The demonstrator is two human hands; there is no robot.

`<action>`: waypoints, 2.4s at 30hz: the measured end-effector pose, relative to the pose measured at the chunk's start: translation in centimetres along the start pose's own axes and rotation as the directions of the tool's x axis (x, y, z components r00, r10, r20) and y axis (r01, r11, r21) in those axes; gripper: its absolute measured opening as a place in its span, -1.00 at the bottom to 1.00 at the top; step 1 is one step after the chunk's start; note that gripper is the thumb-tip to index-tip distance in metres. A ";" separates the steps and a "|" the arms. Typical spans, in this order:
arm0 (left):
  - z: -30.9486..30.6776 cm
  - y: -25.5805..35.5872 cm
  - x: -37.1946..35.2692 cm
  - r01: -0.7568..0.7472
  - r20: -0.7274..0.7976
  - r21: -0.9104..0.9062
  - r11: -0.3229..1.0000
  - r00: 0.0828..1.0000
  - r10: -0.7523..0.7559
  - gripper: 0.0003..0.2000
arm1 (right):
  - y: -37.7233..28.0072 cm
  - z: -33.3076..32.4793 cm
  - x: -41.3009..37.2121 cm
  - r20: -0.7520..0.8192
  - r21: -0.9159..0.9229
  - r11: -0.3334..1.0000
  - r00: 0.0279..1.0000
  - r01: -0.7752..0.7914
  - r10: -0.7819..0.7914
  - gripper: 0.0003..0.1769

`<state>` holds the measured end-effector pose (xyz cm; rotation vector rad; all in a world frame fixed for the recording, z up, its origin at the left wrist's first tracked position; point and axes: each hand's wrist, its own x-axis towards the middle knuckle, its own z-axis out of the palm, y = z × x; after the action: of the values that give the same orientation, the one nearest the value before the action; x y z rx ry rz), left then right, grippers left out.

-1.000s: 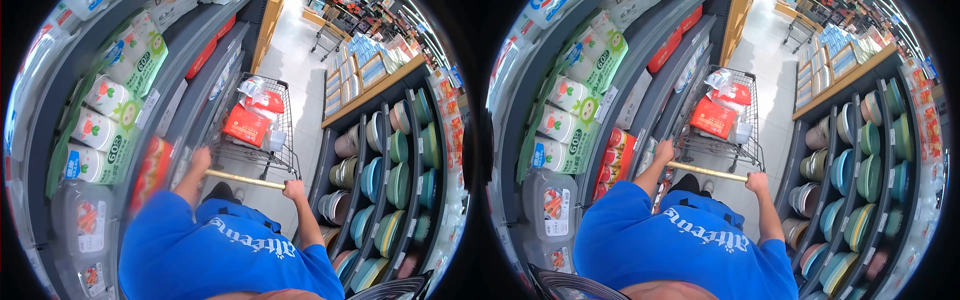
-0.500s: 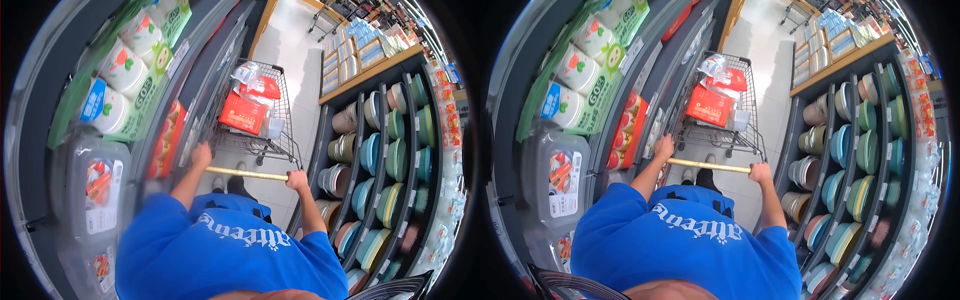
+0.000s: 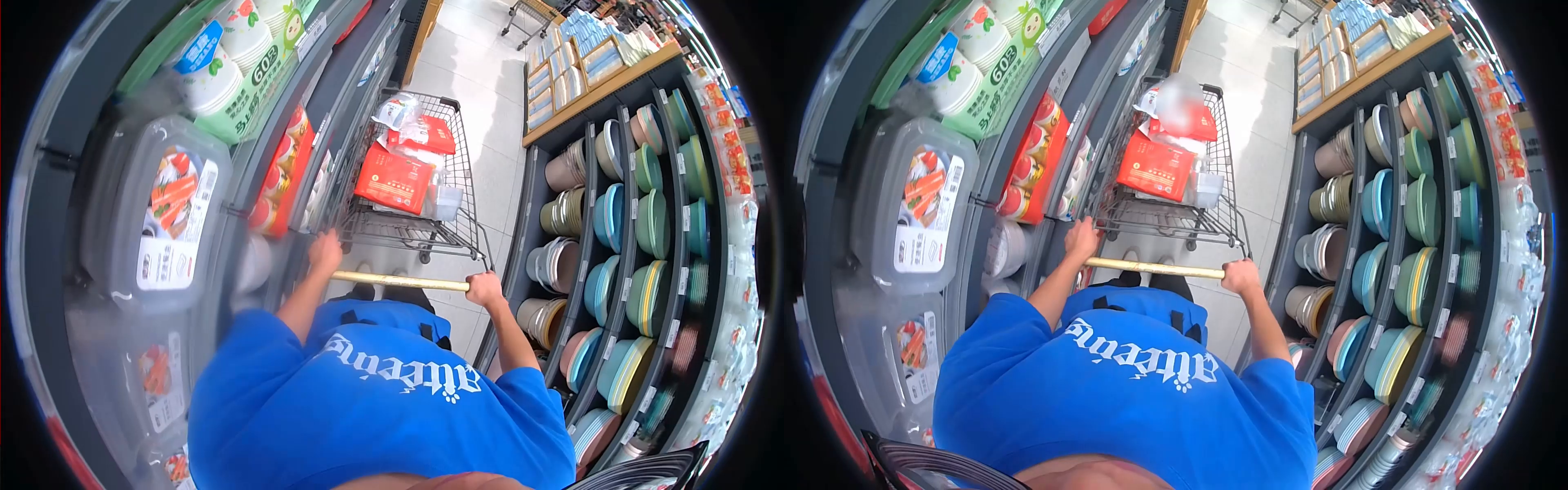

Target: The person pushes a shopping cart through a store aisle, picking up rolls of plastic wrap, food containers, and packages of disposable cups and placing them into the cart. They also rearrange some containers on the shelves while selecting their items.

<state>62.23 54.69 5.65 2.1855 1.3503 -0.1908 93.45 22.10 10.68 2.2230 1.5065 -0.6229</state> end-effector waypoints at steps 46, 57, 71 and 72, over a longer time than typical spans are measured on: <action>6.1 -16.0 -21.4 0.096 -0.021 0.089 0.991 0.995 -0.094 -0.72 | -18.3 12.7 14.0 0.763 0.619 -0.782 0.294 -0.077 0.576 0.15; 6.1 -14.5 -23.0 -0.308 -0.447 -0.618 0.723 0.894 -0.001 -0.49 | -22.8 2.1 -6.8 0.014 0.841 -0.507 0.928 0.191 0.373 0.07; -3.8 -16.4 -52.1 -0.300 -0.699 -0.571 0.764 0.666 -0.261 -0.10 | -41.3 -10.5 -16.6 -0.429 0.602 0.058 0.384 0.796 -0.818 0.17; -2.9 -16.7 -52.9 -0.267 -0.753 -0.512 0.817 0.598 -0.276 -0.10 | -43.0 -10.8 -17.1 -0.427 0.655 0.008 0.379 0.756 -0.821 0.16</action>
<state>21.87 20.58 22.65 1.7137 1.5533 1.2414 49.25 29.94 26.38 1.3368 2.8449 -2.0840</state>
